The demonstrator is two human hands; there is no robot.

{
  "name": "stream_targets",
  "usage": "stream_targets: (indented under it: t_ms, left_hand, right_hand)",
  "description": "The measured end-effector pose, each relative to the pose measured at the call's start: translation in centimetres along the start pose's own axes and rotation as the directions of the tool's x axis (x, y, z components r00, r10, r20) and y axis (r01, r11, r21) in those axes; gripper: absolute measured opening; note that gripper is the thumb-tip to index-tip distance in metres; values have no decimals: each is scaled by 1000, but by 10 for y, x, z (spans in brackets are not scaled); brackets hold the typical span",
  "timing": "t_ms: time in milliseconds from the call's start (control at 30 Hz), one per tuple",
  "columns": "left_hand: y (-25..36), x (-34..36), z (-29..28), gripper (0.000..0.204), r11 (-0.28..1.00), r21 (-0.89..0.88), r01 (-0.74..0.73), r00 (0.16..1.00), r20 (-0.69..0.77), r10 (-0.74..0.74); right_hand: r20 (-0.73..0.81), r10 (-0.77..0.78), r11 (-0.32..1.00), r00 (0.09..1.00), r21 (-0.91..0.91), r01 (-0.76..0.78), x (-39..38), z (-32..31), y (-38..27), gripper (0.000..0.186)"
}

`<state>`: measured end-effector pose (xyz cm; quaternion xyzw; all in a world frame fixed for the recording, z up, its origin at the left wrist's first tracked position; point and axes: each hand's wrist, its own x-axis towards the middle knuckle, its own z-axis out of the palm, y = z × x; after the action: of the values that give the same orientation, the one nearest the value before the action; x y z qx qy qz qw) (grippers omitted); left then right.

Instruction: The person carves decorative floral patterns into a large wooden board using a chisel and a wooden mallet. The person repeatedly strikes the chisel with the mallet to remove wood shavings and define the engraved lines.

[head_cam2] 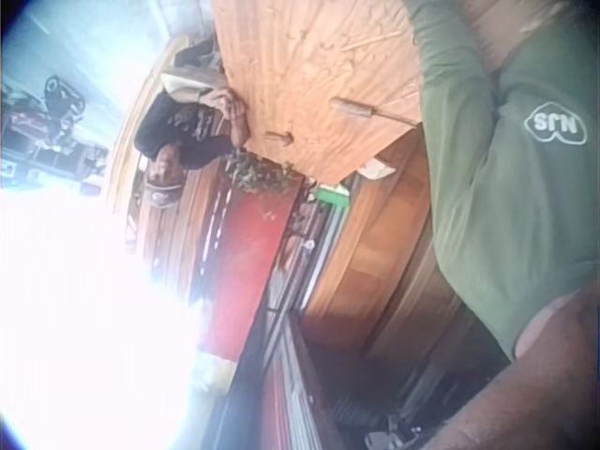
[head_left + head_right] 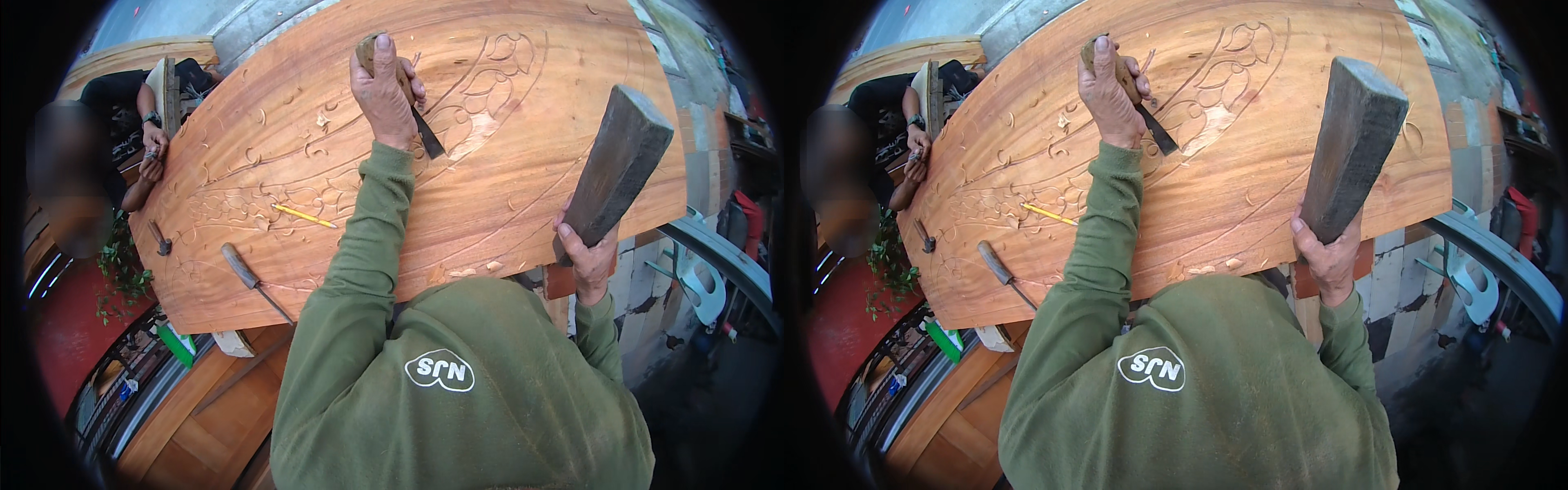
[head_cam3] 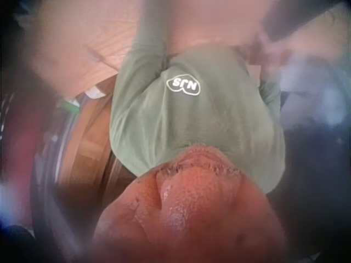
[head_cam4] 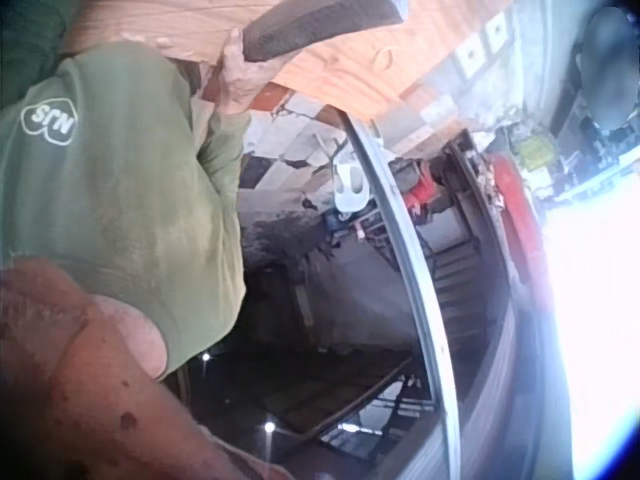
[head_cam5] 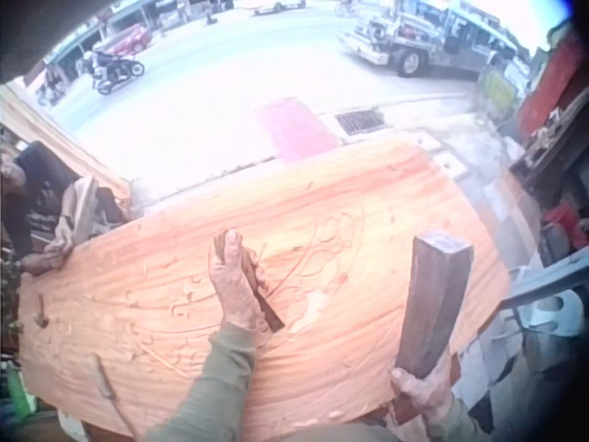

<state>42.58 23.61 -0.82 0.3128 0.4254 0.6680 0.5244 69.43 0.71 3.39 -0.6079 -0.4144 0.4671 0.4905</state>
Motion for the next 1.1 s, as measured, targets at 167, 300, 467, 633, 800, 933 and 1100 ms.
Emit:
stream_targets:
  t_ms: [167,300,467,633,800,933,1100]
  left_hand:
    - [-6,6,2,38,1000,-10,2,999,38,-1]
    - [-8,8,4,37,1000,-30,-2,993,118,6]
    - [-9,12,6,40,999,9,42,988,146,-43]
    - [-10,14,17,42,994,-14,105,979,176,-101]
    - [-8,13,2,40,998,-29,58,991,120,-54]
    - [-12,12,0,37,998,-44,49,994,97,-44]
    - [-15,13,-4,32,998,-43,46,998,43,-44]
  right_hand:
    - [-61,-94,995,994,16,95,36,14,-30,56]
    - [37,-295,955,955,-18,296,88,28,-62,52]
    - [107,-373,925,921,-25,378,169,62,-110,41]
    - [-27,-440,884,898,164,438,225,115,-161,54]
    - [72,-501,864,862,101,494,247,138,-155,57]
    - [103,-422,907,901,71,416,256,144,-141,60]
    - [888,-134,258,439,-396,881,278,124,-134,89]
